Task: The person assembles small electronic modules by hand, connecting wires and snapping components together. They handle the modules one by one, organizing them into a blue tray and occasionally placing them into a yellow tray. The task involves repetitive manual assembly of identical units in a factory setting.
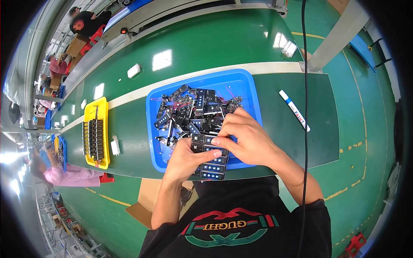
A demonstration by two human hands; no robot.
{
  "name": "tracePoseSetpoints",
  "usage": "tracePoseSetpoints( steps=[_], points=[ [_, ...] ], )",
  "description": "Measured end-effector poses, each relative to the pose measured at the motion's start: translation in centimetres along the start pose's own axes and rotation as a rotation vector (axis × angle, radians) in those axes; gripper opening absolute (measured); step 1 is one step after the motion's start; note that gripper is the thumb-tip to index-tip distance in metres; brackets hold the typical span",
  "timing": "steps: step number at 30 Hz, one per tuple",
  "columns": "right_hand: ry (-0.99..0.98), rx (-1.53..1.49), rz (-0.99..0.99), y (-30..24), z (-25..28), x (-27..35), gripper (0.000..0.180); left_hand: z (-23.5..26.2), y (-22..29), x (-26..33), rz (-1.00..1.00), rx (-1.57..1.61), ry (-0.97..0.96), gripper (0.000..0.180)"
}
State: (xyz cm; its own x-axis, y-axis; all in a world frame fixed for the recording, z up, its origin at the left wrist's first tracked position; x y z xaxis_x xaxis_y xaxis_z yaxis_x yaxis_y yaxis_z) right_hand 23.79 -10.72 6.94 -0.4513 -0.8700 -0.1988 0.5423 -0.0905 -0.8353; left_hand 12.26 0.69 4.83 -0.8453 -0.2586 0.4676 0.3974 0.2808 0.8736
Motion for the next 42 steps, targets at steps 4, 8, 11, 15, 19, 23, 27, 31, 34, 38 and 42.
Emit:
tracePoseSetpoints(
  steps=[4,8,11,15,19,23,27,31,34,38,42],
  points=[
    [-0.034,-0.186,-0.064,1.0,-0.3,0.1,0.021,-0.4,-0.1,0.0,-0.104,-0.055,-0.011,0.020],
    [-0.163,-0.624,-0.371,3.3,-2.2,0.2,0.028,-0.5,0.2,-0.3,-0.150,-0.069,-0.037,0.017],
    [-0.208,-0.820,-0.534,3.9,-3.2,0.6,0.027,-0.5,0.3,-0.4,-0.193,-0.152,-0.055,0.014],
    [0.075,-0.069,-0.077,3.1,-0.6,-0.2,0.021,0.4,-0.3,-0.4,-0.038,-0.040,0.024,0.017],
    [0.164,-0.031,0.076,0.0,0.6,0.2,0.021,0.7,0.0,-0.3,-0.019,0.037,-0.014,0.026],
    [-0.041,0.011,0.116,-0.3,-0.1,0.1,0.019,0.5,0.5,0.2,-0.041,-0.049,-0.058,0.029],
    [0.084,-0.047,0.053,-0.3,0.5,-0.3,0.018,0.5,-0.3,0.2,-0.045,-0.007,-0.033,0.028],
    [0.021,-0.052,0.018,-0.3,0.0,-0.4,0.019,0.1,0.3,0.5,-0.152,-0.084,0.021,0.021],
    [-0.060,-0.041,0.042,0.2,-0.1,-0.4,0.019,0.3,0.2,0.6,-0.159,-0.198,0.026,0.018],
    [-0.102,-0.187,0.029,1.1,-0.5,-0.4,0.020,0.4,-0.5,0.4,-0.222,-0.174,-0.026,0.014],
    [-0.120,-0.367,-0.056,2.3,-1.3,-0.4,0.022,0.3,-0.3,0.1,-0.187,-0.197,-0.068,0.017]
  ],
)
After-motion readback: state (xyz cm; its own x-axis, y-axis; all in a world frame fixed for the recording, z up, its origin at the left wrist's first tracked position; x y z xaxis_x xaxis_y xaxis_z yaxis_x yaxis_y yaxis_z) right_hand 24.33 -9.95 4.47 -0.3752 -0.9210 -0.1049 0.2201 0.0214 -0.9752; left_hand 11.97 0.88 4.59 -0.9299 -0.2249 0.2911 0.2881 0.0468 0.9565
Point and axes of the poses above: each hand's wrist, its own x-axis away from the middle knuckle, its own z-axis out of the back of the hand, y = z × x, the point moved 5 cm from there along -x, towards the middle knuckle, and after that the axes turned 1 degree about -z, right-handed, at the moved point
